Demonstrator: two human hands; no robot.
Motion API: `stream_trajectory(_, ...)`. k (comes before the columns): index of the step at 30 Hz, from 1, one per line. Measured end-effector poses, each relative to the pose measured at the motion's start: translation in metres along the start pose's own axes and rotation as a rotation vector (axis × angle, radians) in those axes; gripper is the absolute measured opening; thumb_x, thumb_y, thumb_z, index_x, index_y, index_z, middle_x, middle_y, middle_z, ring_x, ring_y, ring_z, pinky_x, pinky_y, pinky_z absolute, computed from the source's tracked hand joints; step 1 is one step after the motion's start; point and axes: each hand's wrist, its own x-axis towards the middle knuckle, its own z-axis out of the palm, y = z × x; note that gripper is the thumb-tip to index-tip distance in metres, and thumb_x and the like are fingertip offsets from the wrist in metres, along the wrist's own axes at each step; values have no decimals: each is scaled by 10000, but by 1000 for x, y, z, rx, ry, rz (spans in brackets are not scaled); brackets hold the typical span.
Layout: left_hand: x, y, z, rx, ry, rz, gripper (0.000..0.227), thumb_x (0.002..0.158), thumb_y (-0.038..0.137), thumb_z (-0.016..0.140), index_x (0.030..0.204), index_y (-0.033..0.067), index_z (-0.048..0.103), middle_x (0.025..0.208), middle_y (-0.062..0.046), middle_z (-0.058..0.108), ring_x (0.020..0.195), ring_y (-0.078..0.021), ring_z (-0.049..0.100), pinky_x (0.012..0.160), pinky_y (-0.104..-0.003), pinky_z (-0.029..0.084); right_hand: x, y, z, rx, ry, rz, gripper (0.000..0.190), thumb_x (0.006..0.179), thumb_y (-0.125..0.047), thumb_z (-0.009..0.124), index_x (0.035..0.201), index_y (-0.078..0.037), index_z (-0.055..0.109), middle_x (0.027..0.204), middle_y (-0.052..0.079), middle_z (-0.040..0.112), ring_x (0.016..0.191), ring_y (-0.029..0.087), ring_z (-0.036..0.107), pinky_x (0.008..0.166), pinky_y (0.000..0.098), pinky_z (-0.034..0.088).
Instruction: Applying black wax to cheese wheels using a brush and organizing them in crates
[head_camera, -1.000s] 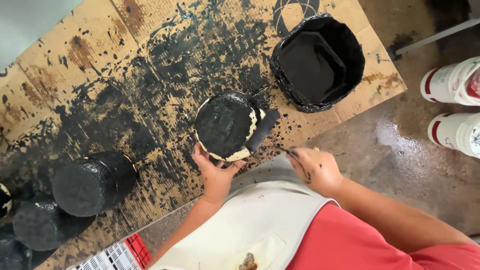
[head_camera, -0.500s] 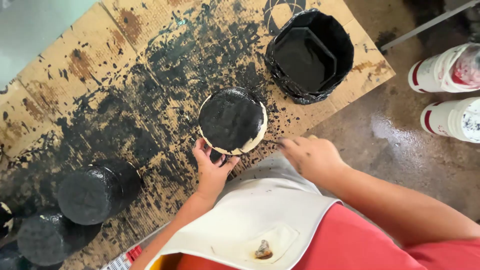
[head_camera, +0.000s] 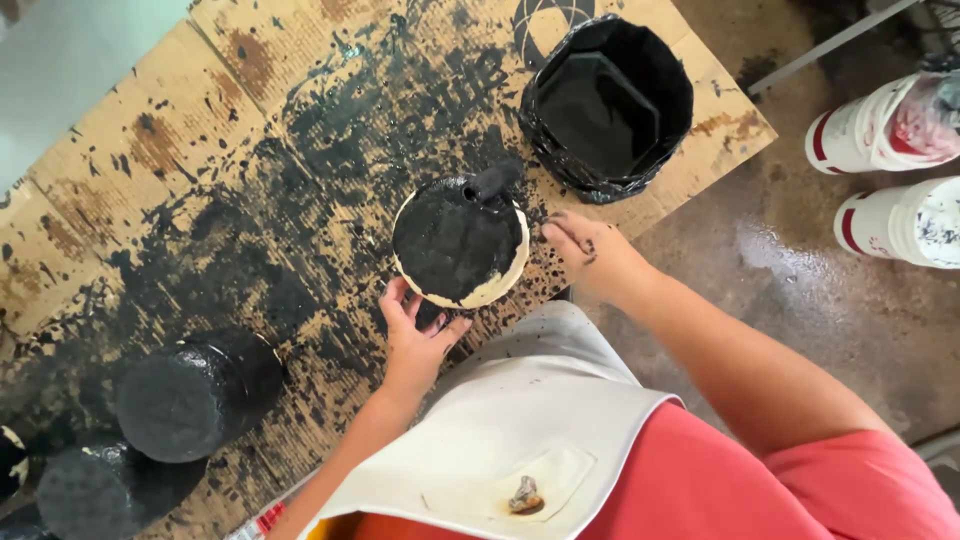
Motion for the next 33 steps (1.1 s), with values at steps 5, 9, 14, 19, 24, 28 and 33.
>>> stream_trajectory(5,0,7,-13,-14,-32,-30,1157,590,-14,935,1492,83,216,1567,-189,195,1491,-396,299,1039,-531,499,-59,-23,-27,104,-74,248,320,975,-376,654,959,-71,750,844,196,759,851,282,730,755,433,545)
stream_trajectory(9,14,58,-35,114,-119,-49,912,848,266,778,1528,43,213,1612,-263,191,1516,-453,234,1139,-578,421,-60,56,-1,144,-168,360,353,973,-395,640,1176,-132,760,1091,186,780,1128,393,694,950,502,548)
stream_trajectory(14,43,109,-42,419,-234,93,614,1073,396,398,1548,12,333,1552,-273,370,1457,-436,363,1160,-572,364,-61,86,9,201,-165,340,342,999,-383,625,1233,-166,747,1075,178,773,1115,359,693,981,500,526)
stream_trajectory(19,57,106,-17,215,-167,-16,555,1056,534,423,1455,158,511,1417,-150,478,1329,-325,459,964,-446,473,-51,69,4,201,-224,309,362,1001,-372,607,1245,-134,729,1117,201,756,1149,375,676,1009,506,510)
stream_trajectory(24,33,111,-5,104,-76,-43,652,970,672,457,1384,176,540,1248,-137,551,1159,-270,543,824,-367,537,-36,81,6,155,-273,291,349,984,-390,635,1199,-143,756,963,189,765,1005,374,718,936,487,540)
stream_trajectory(28,16,102,-9,121,-65,-29,715,1004,642,394,1485,113,398,1405,-286,449,1317,-423,459,965,-578,494,-12,70,-1,132,-285,255,276,989,-405,639,1107,-192,771,810,123,748,825,264,720,829,436,563)
stream_trajectory(33,13,53,-19,-53,55,-73,707,1003,616,379,1539,164,288,1522,-237,359,1322,-412,462,958,-584,503,42,32,-5,238,-344,191,322,1034,-362,589,833,-151,728,459,30,571,472,144,546,570,264,494)
